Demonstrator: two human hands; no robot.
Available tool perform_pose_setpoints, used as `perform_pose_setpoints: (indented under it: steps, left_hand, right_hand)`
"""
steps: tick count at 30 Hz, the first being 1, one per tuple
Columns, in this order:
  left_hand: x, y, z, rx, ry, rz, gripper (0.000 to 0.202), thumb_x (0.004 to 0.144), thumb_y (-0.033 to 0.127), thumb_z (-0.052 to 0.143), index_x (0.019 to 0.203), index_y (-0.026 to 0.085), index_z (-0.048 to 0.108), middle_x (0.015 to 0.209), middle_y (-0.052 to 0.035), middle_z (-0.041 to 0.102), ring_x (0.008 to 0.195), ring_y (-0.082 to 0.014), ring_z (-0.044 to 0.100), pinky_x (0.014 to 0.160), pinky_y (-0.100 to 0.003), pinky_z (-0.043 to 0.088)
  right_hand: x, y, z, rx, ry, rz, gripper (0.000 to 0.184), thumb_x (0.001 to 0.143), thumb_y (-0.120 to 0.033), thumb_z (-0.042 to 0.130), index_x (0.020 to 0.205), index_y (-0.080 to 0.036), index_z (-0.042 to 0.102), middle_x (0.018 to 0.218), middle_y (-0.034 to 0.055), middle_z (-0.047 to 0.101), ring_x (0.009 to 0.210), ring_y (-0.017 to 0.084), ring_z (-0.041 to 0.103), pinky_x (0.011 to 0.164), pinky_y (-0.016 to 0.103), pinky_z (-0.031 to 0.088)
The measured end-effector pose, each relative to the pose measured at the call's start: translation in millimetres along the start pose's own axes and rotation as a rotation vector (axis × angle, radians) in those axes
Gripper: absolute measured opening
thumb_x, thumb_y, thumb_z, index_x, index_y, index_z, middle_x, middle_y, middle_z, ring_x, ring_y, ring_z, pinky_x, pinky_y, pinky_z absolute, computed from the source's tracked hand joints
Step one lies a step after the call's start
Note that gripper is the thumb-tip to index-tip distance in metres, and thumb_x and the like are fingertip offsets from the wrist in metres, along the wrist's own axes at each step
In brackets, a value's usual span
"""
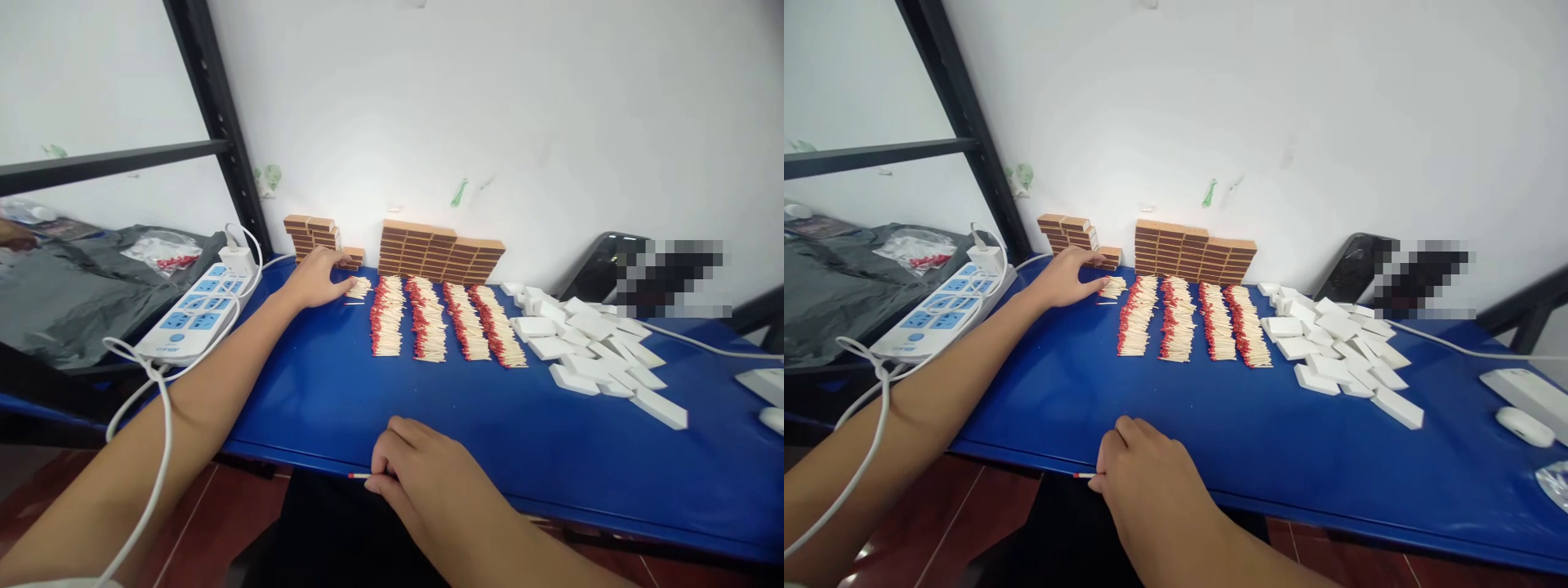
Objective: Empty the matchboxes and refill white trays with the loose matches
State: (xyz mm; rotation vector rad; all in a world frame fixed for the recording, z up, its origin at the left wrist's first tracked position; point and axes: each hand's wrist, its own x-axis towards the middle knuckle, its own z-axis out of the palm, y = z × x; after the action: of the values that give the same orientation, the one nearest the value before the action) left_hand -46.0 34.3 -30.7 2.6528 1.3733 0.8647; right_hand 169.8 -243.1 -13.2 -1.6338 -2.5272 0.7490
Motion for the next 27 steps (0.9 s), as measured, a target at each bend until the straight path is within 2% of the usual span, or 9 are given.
perform_pose_setpoints:
  steps: [4, 7, 10, 14, 16, 19, 24, 27]
  left_hand:
    - [0, 0, -1.1, 0.012, 0.007, -0.012, 0.048, 0.092, 0.051, 0.066, 0.126, 0.018, 0.071, 0.125, -0.0124, 0.074, 0.122, -0.0349, 0.062, 0.109, -0.051, 0.049]
    - [0, -1, -1.3, 0.010, 0.055, -0.021, 0.042, 0.096, 0.050, 0.060, 0.121, 0.018, 0.072, 0.120, -0.0123, 0.075, 0.118, -0.0336, 0.063, 0.108, -0.050, 0.049]
    - [1, -2, -1.5, 0.016, 0.123, -0.050, 0.039, 0.103, 0.045, 0.050, 0.123, 0.019, 0.071, 0.117, -0.0115, 0.076, 0.115, -0.0320, 0.064, 0.107, -0.049, 0.050]
    - [1, -6, -2.1, 0.021, 0.188, -0.095, 0.042, 0.105, 0.039, 0.044, 0.132, 0.017, 0.067, 0.118, -0.0126, 0.076, 0.116, -0.0312, 0.063, 0.106, -0.047, 0.049]
    - [2, -7, -2.5, 0.017, 0.198, -0.095, 0.040, 0.105, 0.037, 0.044, 0.130, 0.016, 0.067, 0.117, -0.0131, 0.076, 0.114, -0.0311, 0.064, 0.106, -0.047, 0.048]
    - [1, -8, -2.7, 0.011, 0.183, -0.078, 0.037, 0.104, 0.036, 0.046, 0.127, 0.017, 0.067, 0.115, -0.0125, 0.077, 0.111, -0.0313, 0.064, 0.105, -0.048, 0.048]
    - [1, -8, -0.3, 0.025, 0.168, -0.083, 0.036, 0.101, 0.036, 0.052, 0.128, 0.019, 0.066, 0.115, -0.0103, 0.078, 0.114, -0.0326, 0.063, 0.105, -0.050, 0.049]
    - [1, -10, 1.6, 0.046, 0.081, -0.055, 0.033, 0.095, 0.032, 0.056, 0.122, 0.020, 0.070, 0.118, -0.0101, 0.076, 0.115, -0.0322, 0.064, 0.107, -0.050, 0.050]
  right_hand:
    - [1, 0, -10, 0.053, 0.002, -0.040, 0.012, 0.097, -0.021, 0.074, 0.087, -0.021, 0.069, 0.099, 0.0040, 0.073, 0.088, 0.019, 0.069, 0.073, 0.031, 0.048]
    - [20, 4, -33, 0.073, 0.089, -0.076, 0.014, 0.100, -0.026, 0.072, 0.087, -0.021, 0.070, 0.097, 0.0026, 0.073, 0.088, 0.017, 0.068, 0.075, 0.030, 0.047]
    - [63, 9, -65, -0.041, 0.257, -0.056, 0.015, 0.102, -0.030, 0.069, 0.091, -0.021, 0.073, 0.100, 0.0054, 0.076, 0.090, 0.019, 0.070, 0.076, 0.030, 0.047]
    - [135, 11, -94, -0.308, 0.239, -0.022, 0.017, 0.103, -0.030, 0.066, 0.095, -0.019, 0.076, 0.100, 0.0098, 0.081, 0.095, 0.022, 0.074, 0.076, 0.030, 0.050]
    - [164, 11, -97, -0.362, 0.238, -0.022, 0.012, 0.099, -0.025, 0.070, 0.102, -0.016, 0.077, 0.109, 0.0148, 0.081, 0.106, 0.026, 0.074, 0.083, 0.030, 0.052]
    - [193, 12, -91, -0.398, 0.234, -0.011, 0.021, 0.095, -0.018, 0.071, 0.114, -0.013, 0.077, 0.116, 0.0211, 0.079, 0.116, 0.031, 0.073, 0.091, 0.033, 0.054]
    - [211, 19, -87, -0.420, 0.264, 0.052, 0.026, 0.097, -0.019, 0.067, 0.120, -0.011, 0.075, 0.120, 0.0238, 0.077, 0.120, 0.033, 0.071, 0.094, 0.036, 0.055]
    - [218, 26, -89, -0.419, 0.295, 0.075, 0.027, 0.099, -0.018, 0.061, 0.122, -0.012, 0.074, 0.124, 0.0222, 0.076, 0.120, 0.032, 0.070, 0.095, 0.035, 0.055]
